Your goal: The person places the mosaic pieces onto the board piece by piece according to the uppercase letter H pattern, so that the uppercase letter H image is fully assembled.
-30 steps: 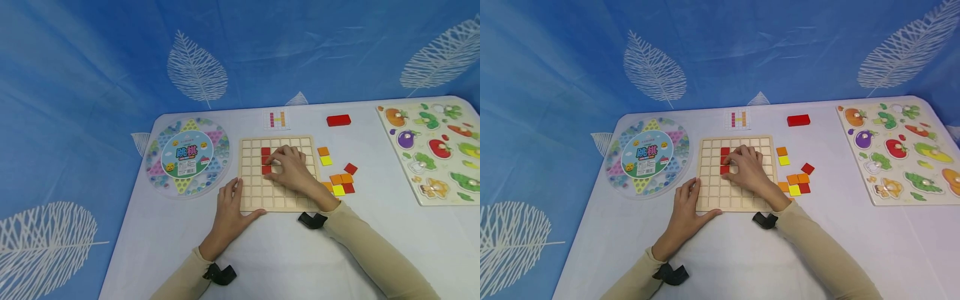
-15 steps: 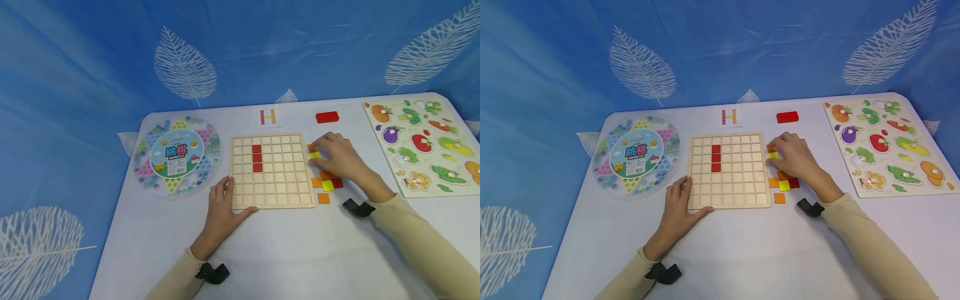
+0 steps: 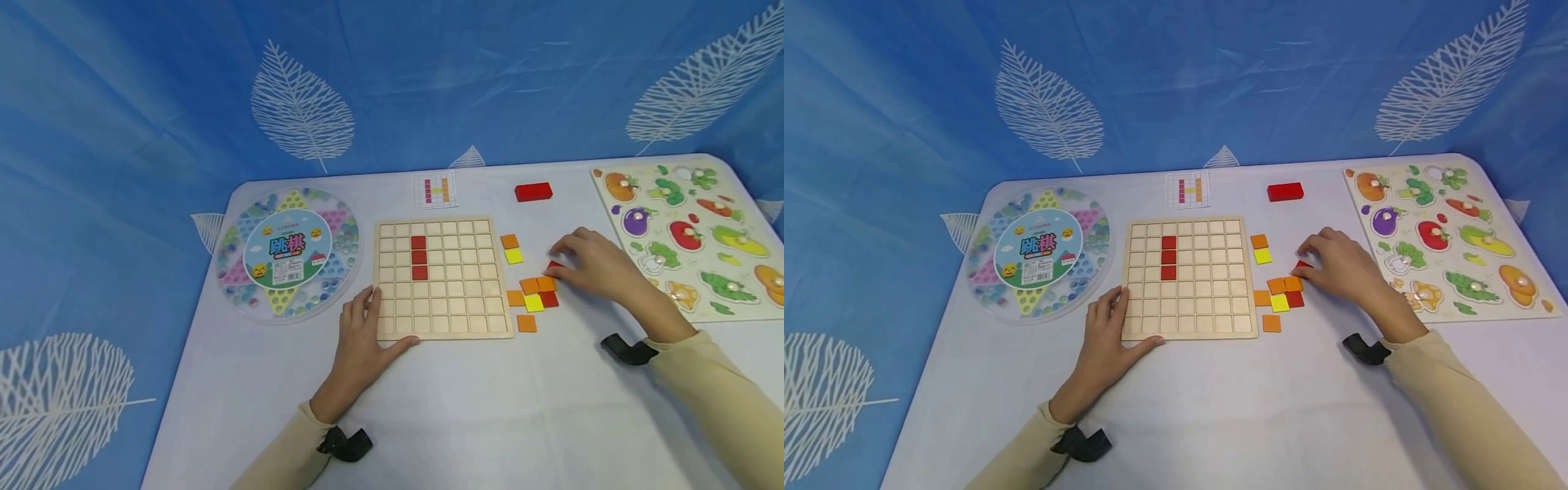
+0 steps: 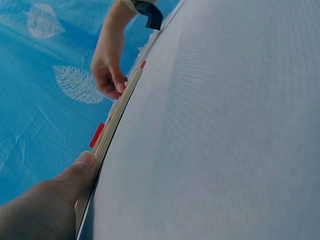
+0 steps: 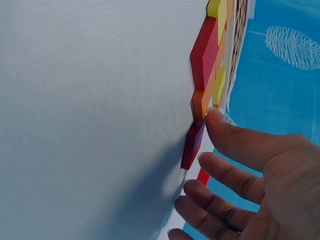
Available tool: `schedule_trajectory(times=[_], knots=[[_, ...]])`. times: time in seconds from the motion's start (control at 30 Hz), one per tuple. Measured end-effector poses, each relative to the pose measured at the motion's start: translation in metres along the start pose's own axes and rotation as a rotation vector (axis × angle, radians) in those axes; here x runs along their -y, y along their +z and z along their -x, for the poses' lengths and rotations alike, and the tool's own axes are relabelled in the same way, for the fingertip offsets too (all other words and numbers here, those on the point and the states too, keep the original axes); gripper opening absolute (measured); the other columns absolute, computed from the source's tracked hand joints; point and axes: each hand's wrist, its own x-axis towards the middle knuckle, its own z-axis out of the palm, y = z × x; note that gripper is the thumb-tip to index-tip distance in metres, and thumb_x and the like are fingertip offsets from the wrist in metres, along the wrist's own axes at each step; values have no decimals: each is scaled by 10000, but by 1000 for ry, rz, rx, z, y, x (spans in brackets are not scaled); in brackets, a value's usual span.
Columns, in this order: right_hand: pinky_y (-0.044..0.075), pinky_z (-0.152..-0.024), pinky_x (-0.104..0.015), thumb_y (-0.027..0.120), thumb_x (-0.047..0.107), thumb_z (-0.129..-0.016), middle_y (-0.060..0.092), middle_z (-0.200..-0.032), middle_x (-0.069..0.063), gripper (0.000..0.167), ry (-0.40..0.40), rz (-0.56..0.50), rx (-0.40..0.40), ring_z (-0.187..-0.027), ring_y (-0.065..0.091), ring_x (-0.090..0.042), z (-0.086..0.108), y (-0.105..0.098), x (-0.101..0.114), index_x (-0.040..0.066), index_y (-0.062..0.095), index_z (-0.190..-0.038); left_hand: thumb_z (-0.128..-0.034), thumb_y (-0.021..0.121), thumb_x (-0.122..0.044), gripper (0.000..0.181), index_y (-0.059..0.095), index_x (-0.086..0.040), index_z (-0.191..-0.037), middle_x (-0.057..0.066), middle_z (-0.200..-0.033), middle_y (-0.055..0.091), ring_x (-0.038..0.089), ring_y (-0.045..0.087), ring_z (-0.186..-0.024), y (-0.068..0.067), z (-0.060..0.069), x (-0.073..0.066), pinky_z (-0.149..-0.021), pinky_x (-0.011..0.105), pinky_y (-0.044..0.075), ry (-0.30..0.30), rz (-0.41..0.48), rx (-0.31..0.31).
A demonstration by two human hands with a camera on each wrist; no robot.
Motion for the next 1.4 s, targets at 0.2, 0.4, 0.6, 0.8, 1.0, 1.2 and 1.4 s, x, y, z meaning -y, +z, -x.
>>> schedule_trajectory(times=[0.2,0.4,0.6,0.8,1.0,1.2,1.4], knots=[[472,-866,-550,824,221,-778,568,-1062,-216,358,-17,-28,-6,-985,507,-363,5,1,-5,1,699,-1031,-675,839,-564,1066,415,36,-1447,180,-1432,394,280,423,-1133,1,0,1,-887,423,414,12,-8,-10],[442,-900,-565,822,149,-771,549,-1094,-204,321,-76,-54,-3,-1028,476,-368,8,1,-8,37,713,-1052,-681,833,-567,1061,413,30,-1451,174,-1435,394,272,424,-1123,1,0,1,-886,422,409,5,-6,-6],[412,-915,-577,822,116,-766,541,-1125,-179,324,-138,-92,-8,-1063,461,-358,10,2,-13,77,713,-1068,-686,829,-571,1059,409,23,-1456,171,-1441,391,270,424,-1124,0,0,0,-889,418,413,2,-3,3],[392,-923,-580,825,101,-763,536,-1128,-161,284,-148,-133,-26,-1070,453,-354,10,4,-16,71,708,-1020,-688,824,-577,1062,406,20,-1459,170,-1445,388,267,422,-1126,-1,-1,0,-892,415,410,-8,-3,12],[398,-897,-560,828,64,-743,538,-1099,-151,292,-182,-115,-44,-1039,464,-332,9,6,-16,80,719,-1013,-692,813,-592,1068,394,9,-1469,164,-1448,383,263,417,-1130,0,1,-1,-893,410,407,-24,-6,26],[408,-884,-553,828,60,-741,544,-1094,-148,301,-194,-110,-48,-1034,471,-323,10,6,-15,89,723,-1021,-693,814,-589,1068,393,10,-1470,167,-1448,380,265,414,-1132,0,1,-1,-895,412,407,-30,0,29],[407,-882,-545,826,69,-751,538,-1097,-142,295,-194,-107,-49,-1034,466,-319,9,6,-17,94,722,-1026,-700,806,-595,1066,388,7,-1474,163,-1452,377,264,411,-1140,-1,0,-1,-901,411,403,-30,-10,32]])
